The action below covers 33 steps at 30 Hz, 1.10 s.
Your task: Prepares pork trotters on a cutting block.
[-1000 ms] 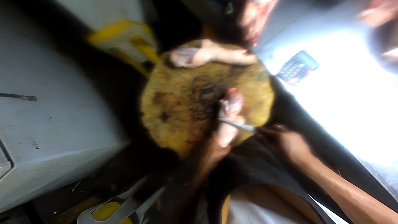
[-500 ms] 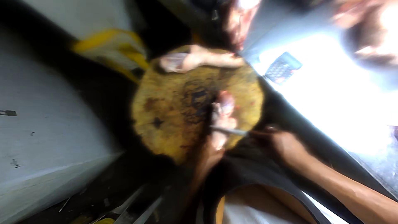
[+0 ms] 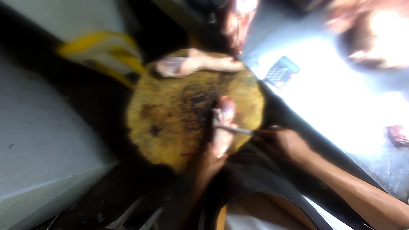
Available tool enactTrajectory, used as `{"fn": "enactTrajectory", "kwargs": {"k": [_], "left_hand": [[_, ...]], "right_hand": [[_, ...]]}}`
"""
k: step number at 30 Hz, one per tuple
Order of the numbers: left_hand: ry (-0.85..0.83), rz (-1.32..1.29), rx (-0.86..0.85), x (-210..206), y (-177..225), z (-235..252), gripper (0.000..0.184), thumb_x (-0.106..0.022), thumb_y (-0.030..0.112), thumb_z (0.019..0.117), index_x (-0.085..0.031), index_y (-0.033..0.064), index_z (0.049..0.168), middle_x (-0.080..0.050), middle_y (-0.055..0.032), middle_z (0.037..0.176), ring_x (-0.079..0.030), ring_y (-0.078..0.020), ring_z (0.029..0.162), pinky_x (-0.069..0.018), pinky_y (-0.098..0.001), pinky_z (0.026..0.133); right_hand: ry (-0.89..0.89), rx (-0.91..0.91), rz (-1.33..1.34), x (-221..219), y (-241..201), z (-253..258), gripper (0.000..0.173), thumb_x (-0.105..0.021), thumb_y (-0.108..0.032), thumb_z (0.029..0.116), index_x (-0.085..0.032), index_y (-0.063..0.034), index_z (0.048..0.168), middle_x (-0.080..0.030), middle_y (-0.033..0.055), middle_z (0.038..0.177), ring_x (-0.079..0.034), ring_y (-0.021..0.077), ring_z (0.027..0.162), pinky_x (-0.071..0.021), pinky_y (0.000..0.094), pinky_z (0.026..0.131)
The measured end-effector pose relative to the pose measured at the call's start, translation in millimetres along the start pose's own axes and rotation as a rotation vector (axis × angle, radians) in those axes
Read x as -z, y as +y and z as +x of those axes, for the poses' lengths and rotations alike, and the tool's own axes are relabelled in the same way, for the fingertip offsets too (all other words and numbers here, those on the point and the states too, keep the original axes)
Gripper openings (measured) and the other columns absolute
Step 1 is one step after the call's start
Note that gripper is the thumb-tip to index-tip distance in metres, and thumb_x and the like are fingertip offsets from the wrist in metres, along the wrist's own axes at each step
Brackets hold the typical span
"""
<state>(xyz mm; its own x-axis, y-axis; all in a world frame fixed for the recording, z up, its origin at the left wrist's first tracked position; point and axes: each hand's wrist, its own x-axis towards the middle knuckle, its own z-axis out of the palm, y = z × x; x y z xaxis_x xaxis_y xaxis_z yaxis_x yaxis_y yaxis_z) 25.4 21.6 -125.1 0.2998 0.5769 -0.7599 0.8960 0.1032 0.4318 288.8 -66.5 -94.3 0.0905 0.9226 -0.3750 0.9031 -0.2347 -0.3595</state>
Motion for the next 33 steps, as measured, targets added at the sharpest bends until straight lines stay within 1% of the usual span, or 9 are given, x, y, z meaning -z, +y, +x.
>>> {"fn": "enactTrajectory", "kwargs": {"k": [5,11,16,19,21,25,27,30,33], "left_hand": [[0.002,-0.011,-0.026,-1,-7,5,0.086,-0.072,0.046,0.0912,-0.036,-0.0001,0.154,-0.060,-0.0221,0.136,-0.060,-0.0334,0.127,-0.0459,-0.0511,0.109],[-0.009,-0.065,-0.027,0,-14,6,0.085,-0.074,0.047,0.0890,-0.040,0.0014,0.152,-0.062,-0.0209,0.135,-0.060,-0.0315,0.126,-0.0462,-0.0504,0.108],[-0.070,-0.242,-0.110,0,-37,7,0.087,-0.078,0.048,0.0846,-0.042,0.0061,0.152,-0.060,-0.0163,0.138,-0.059,-0.0229,0.127,-0.0468,-0.0439,0.109],[-0.170,-0.552,-0.195,-5,-61,1,0.084,-0.081,0.034,0.0837,-0.041,0.0063,0.151,-0.064,-0.0090,0.132,-0.065,-0.0110,0.115,-0.0547,-0.0306,0.099],[-0.223,-0.738,-0.170,1,-67,-18,0.068,-0.077,0.019,0.0870,-0.045,0.0030,0.145,-0.069,-0.0070,0.119,-0.069,-0.0097,0.099,-0.0590,-0.0278,0.086],[-0.093,-0.765,0.137,57,31,-100,0.045,-0.054,-0.016,0.0923,-0.046,-0.0109,0.136,-0.062,-0.0162,0.113,-0.062,-0.0069,0.095,-0.0508,-0.0199,0.085],[-0.119,-0.799,0.024,51,13,-103,0.055,-0.057,-0.013,0.0871,-0.041,-0.0110,0.140,-0.060,-0.0149,0.119,-0.059,-0.0039,0.100,-0.0496,-0.0174,0.088],[-0.160,-0.863,-0.276,14,-64,-82,0.076,-0.073,0.016,0.0862,-0.036,-0.0055,0.149,-0.063,-0.0060,0.129,-0.063,-0.0035,0.112,-0.0534,-0.0228,0.098],[-0.138,-0.893,-0.280,13,-54,-87,0.069,-0.073,0.011,0.0815,-0.043,-0.0033,0.142,-0.067,-0.0037,0.118,-0.067,-0.0062,0.103,-0.0563,-0.0252,0.093]], "right_hand": [[-0.068,0.016,0.102,-9,14,8,0.045,-0.047,-0.057,0.1025,-0.073,-0.0309,0.128,-0.074,0.0073,0.105,-0.071,0.0259,0.095,-0.0563,0.0521,0.081],[0.006,-0.018,0.058,-8,27,20,0.040,-0.051,-0.052,0.1019,-0.073,-0.0305,0.128,-0.074,0.0095,0.104,-0.072,0.0302,0.093,-0.0565,0.0559,0.078],[-0.056,0.050,0.102,-7,16,16,0.043,-0.048,-0.056,0.1029,-0.072,-0.0319,0.130,-0.074,0.0072,0.105,-0.071,0.0259,0.096,-0.0571,0.0519,0.083],[0.031,-0.030,0.105,-16,27,25,0.040,-0.050,-0.050,0.1035,-0.072,-0.0303,0.130,-0.074,0.0098,0.105,-0.071,0.0299,0.096,-0.0568,0.0554,0.082],[0.120,-0.089,0.137,-16,40,29,0.040,-0.050,-0.051,0.1035,-0.072,-0.0300,0.130,-0.074,0.0089,0.108,-0.071,0.0292,0.098,-0.0566,0.0561,0.085],[0.105,-0.048,0.247,-13,30,9,0.047,-0.048,-0.056,0.1029,-0.072,-0.0272,0.130,-0.075,0.0083,0.106,-0.071,0.0253,0.096,-0.0557,0.0504,0.085],[0.055,0.029,0.253,-12,10,-6,0.046,-0.048,-0.056,0.1027,-0.073,-0.0279,0.129,-0.074,0.0082,0.104,-0.070,0.0236,0.092,-0.0562,0.0470,0.080],[0.030,0.198,0.202,-8,-25,-29,0.042,-0.049,-0.055,0.1022,-0.073,-0.0330,0.128,-0.073,0.0062,0.101,-0.070,0.0206,0.081,-0.0575,0.0425,0.067],[0.074,0.323,0.128,-3,-41,-42,0.041,-0.047,-0.054,0.1020,-0.074,-0.0346,0.127,-0.071,0.0054,0.094,-0.068,0.0189,0.071,-0.0539,0.0387,0.055]]}}
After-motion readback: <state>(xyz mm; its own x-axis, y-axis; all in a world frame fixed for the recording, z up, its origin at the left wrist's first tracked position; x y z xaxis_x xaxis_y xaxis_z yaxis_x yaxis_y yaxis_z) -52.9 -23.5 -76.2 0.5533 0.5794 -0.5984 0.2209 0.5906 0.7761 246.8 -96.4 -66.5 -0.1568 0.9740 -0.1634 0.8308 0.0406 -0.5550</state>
